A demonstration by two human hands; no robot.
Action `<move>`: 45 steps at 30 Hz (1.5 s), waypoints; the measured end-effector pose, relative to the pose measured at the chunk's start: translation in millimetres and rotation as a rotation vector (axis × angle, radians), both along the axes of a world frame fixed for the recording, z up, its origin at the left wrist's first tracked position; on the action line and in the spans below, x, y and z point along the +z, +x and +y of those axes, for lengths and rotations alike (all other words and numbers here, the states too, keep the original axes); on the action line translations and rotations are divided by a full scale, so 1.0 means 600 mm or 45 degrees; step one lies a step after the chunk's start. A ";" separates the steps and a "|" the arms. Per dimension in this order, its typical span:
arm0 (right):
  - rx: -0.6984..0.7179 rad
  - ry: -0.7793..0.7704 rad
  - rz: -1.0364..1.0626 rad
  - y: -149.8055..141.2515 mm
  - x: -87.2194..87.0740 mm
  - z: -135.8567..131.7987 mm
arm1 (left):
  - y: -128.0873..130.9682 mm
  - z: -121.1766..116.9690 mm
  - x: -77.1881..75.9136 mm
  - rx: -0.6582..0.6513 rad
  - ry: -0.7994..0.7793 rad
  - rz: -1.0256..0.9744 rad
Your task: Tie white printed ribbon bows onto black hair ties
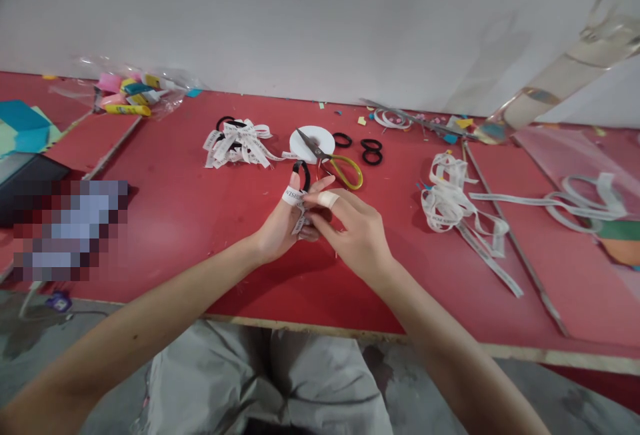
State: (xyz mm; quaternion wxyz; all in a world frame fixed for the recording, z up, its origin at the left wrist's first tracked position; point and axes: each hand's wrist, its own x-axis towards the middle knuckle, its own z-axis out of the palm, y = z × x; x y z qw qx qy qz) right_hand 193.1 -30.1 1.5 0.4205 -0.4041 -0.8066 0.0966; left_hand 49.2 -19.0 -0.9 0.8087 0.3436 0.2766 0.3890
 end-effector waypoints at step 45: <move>-0.127 0.686 -0.107 -0.009 -0.025 0.014 | 0.005 -0.008 0.007 -0.011 0.066 0.058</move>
